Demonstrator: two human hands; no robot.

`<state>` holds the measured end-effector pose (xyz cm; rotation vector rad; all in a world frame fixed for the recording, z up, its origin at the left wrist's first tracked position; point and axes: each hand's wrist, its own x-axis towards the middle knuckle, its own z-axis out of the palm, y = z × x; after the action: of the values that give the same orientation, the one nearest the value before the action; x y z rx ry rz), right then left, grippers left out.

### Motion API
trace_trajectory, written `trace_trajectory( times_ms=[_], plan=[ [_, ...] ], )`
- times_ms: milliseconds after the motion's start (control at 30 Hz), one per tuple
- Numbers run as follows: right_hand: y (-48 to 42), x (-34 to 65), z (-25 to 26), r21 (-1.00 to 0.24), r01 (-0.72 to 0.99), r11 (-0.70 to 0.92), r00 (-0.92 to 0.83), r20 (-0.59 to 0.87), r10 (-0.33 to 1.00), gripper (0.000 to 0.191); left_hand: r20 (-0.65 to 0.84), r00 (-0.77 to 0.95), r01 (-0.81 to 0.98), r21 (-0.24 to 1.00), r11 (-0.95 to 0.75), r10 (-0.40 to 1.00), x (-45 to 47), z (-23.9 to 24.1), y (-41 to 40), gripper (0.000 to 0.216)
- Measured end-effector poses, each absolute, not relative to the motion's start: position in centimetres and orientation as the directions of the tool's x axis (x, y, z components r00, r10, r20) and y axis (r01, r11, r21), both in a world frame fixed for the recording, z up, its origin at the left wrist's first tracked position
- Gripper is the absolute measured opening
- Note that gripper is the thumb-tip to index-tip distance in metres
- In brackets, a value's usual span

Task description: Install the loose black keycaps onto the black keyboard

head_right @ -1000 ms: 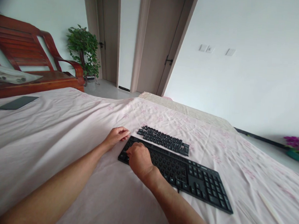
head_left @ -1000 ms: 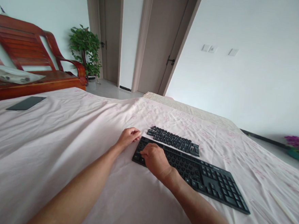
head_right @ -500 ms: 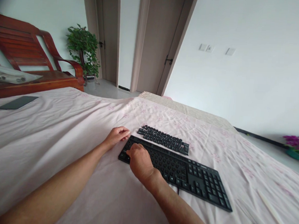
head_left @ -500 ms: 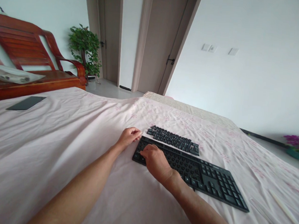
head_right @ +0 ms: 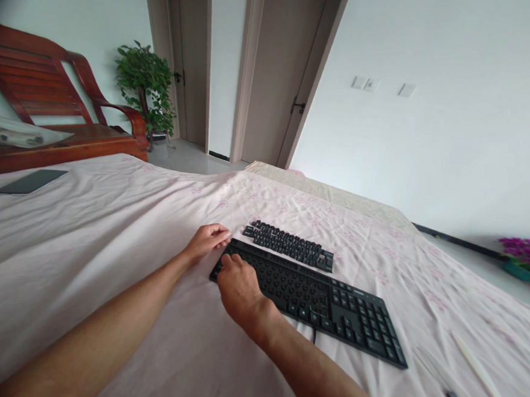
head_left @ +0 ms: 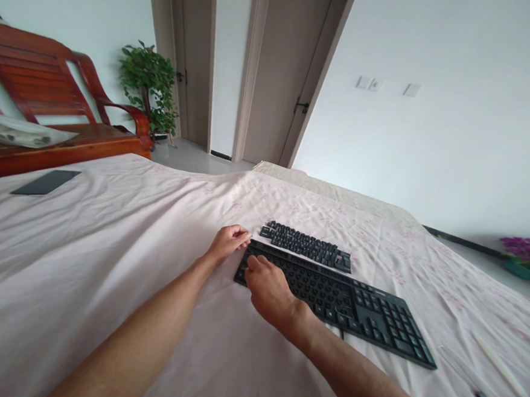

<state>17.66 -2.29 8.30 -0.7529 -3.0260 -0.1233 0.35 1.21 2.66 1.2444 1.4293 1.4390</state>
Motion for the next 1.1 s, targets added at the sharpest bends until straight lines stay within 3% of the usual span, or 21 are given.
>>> trace_trajectory(
  times_ms=[67,200,333,633,933,1100],
  plan=[
    [-1.5,18.2,8.3,-0.03,0.481,0.876,-0.874,0.057,0.482,0.028,0.123,-0.253,0.13,0.987,-0.092,0.96,0.3,2.6,1.2,0.031],
    [1.5,19.8,8.3,-0.352,0.486,0.8,-0.8,0.189,0.57,0.043,0.12,-0.266,0.152,0.985,-0.081,0.956,0.4,2.2,1.4,0.032],
    [4.5,21.7,8.0,-0.467,0.56,0.684,-0.652,0.261,0.712,0.041,0.109,-0.23,0.133,0.988,-0.08,0.967,0.1,2.2,1.5,0.035],
    [10.7,24.3,7.4,-0.432,0.732,0.527,-0.451,0.272,0.85,0.027,0.098,0.005,0.257,0.962,-0.095,0.995,-1.4,3.5,1.1,0.04],
    [12.5,20.7,7.4,-0.28,0.751,0.598,-0.557,0.217,0.802,0.022,0.165,-0.176,0.294,0.95,-0.108,0.97,-0.8,1.5,2.0,0.031],
    [11.7,18.8,7.1,-0.208,0.76,0.616,-0.585,0.195,0.788,0.021,0.165,-0.197,0.328,0.94,-0.093,0.966,-0.8,1.2,2.1,0.03]
  ],
)
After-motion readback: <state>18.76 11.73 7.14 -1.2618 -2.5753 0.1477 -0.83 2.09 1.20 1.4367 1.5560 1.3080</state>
